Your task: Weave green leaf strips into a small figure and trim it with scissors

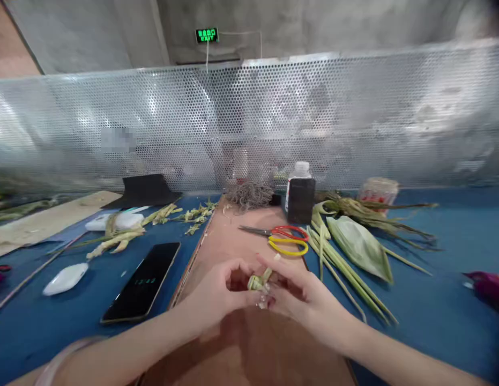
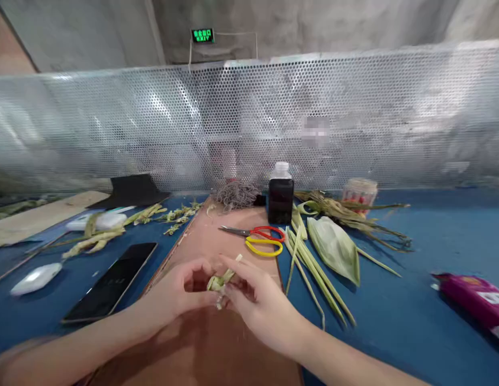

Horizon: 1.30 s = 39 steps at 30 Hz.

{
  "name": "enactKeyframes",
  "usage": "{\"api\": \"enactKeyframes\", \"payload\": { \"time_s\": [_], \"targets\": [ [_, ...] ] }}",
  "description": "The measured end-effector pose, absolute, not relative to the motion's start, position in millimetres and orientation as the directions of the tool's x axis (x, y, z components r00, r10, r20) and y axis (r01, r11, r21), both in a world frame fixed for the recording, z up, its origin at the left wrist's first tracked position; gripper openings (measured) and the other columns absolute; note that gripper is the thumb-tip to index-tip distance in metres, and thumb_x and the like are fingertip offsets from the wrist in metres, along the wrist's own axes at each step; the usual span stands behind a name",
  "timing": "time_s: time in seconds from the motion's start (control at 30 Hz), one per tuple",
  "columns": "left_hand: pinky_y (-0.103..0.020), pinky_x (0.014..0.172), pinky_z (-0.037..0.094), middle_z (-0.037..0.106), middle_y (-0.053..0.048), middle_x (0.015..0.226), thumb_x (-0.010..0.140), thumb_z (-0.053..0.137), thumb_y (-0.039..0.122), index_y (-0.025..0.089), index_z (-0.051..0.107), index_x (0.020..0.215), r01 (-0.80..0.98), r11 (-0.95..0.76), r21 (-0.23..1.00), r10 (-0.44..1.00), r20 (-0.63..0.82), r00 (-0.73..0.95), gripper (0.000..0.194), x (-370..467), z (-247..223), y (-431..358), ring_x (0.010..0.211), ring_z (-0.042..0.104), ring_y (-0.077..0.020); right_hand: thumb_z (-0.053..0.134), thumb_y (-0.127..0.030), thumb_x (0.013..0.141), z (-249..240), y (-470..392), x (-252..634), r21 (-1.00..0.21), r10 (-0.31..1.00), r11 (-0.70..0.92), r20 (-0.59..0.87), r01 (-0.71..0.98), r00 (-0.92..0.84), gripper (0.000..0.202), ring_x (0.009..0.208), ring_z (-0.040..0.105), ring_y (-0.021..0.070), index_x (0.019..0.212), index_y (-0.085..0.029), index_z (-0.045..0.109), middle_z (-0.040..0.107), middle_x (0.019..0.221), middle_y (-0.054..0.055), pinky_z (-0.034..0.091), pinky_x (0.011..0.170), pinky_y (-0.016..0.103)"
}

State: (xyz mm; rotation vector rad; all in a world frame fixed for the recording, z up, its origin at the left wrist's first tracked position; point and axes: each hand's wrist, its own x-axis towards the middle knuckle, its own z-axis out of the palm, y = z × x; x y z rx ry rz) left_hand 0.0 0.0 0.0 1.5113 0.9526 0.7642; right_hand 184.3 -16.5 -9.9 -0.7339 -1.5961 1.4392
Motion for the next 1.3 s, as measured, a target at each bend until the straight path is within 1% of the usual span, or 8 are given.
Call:
{"api": "enactKeyframes", "payload": {
  "time_s": [0.37,0.53,0.67,0.77,0.87,1.0,1.17,1.3],
  "targets": [
    [-0.025,0.063,0.042,0.061,-0.001,0.078,0.075,0.068,0.025,0.017,0.054,0.081,0.048,0.036,0.998,0.894,-0.054,0.445,0.018,-2.2,-0.5,0.6,0.068,0.054,-0.0123,0.046,-0.012,0.084,-22.4,-17.8,190.1,-0.849,0.798,0.507,0.396,0.151,-0.454,0.06,0.084,0.053,0.0134,0.14,-0.028,0.034,0.051,0.089,0.002,0.047,0.086,0.035],
    [-0.025,0.063,0.04,0.062,-0.002,0.078,0.076,0.067,0.023,0.016,0.054,0.084,0.036,0.042,0.998,0.894,-0.054,0.446,0.017,-2.7,-2.7,1.4,0.07,0.056,-0.0135,0.043,-0.013,0.086,-26.8,-21.8,182.4,-0.851,0.79,0.51,0.405,0.126,-0.46,0.064,0.078,0.052,0.0119,0.144,-0.033,0.023,0.049,0.091,0.002,0.051,0.079,0.032],
    [-0.025,0.061,0.04,0.061,-0.001,0.074,0.076,0.067,0.024,0.017,0.054,0.088,0.087,0.038,0.995,0.896,-0.073,0.438,0.019,-3.0,-3.3,1.6,0.066,0.055,-0.0129,0.046,-0.011,0.083,-30.6,-23.0,177.9,-0.882,0.788,0.462,0.359,0.095,-0.5,0.072,0.083,0.056,0.012,0.145,-0.037,0.019,0.05,0.113,0.006,0.053,0.079,0.032],
    [-0.024,0.059,0.039,0.059,0.001,0.071,0.073,0.07,0.024,0.017,0.057,0.089,0.136,-0.015,0.991,0.891,-0.049,0.452,0.022,-3.2,-2.4,1.4,0.065,0.053,-0.0128,0.049,-0.011,0.082,-32.3,-24.5,176.2,-0.878,0.785,0.461,0.335,0.13,-0.52,0.076,0.105,0.054,0.0166,0.145,-0.037,0.017,0.041,0.134,0.008,0.051,0.085,0.033],
    [-0.024,0.06,0.039,0.059,0.0,0.074,0.072,0.069,0.025,0.016,0.06,0.088,0.145,-0.007,0.989,0.868,-0.066,0.492,0.02,-2.4,-0.6,0.0,0.069,0.053,-0.0136,0.051,-0.013,0.08,-29.5,-27.2,176.4,-0.869,0.771,0.462,0.294,0.179,-0.565,0.08,0.12,0.046,0.0217,0.147,-0.032,0.01,0.032,0.142,0.01,0.051,0.086,0.033],
    [-0.023,0.063,0.04,0.059,-0.001,0.077,0.071,0.069,0.021,0.017,0.064,0.087,0.122,0.018,0.992,0.88,-0.074,0.47,0.018,-0.9,2.3,-2.1,0.074,0.054,-0.014,0.053,-0.008,0.077,-23.3,-26.1,181.8,-0.799,0.733,0.525,0.25,0.294,-0.633,0.09,0.118,0.048,0.0233,0.148,-0.03,0.002,0.021,0.148,0.011,0.048,0.093,0.037],
    [-0.021,0.056,0.04,0.061,-0.001,0.079,0.07,0.063,0.009,0.017,0.066,0.091,0.047,0.225,0.973,0.826,-0.216,0.521,0.023,-2.1,3.9,-0.5,0.067,0.054,-0.0114,0.051,-0.01,0.084,-19.0,-17.8,192.0,-0.644,0.654,0.679,0.314,0.352,-0.688,0.079,0.125,0.041,0.0227,0.148,-0.027,0.007,0.036,0.141,0.011,0.042,0.1,0.038],
    [-0.017,0.055,0.039,0.063,-0.003,0.077,0.068,0.062,0.006,0.015,0.067,0.085,-0.012,0.414,0.91,0.736,-0.327,0.593,0.019,-3.0,5.6,-0.2,0.063,0.054,-0.008,0.065,-0.017,0.078,-15.1,-16.8,197.2,-0.568,0.597,0.739,0.304,0.361,-0.743,0.092,0.122,0.045,0.0222,0.148,-0.024,0.006,0.041,0.137,0.012,0.045,0.096,0.032]
  ]
}}
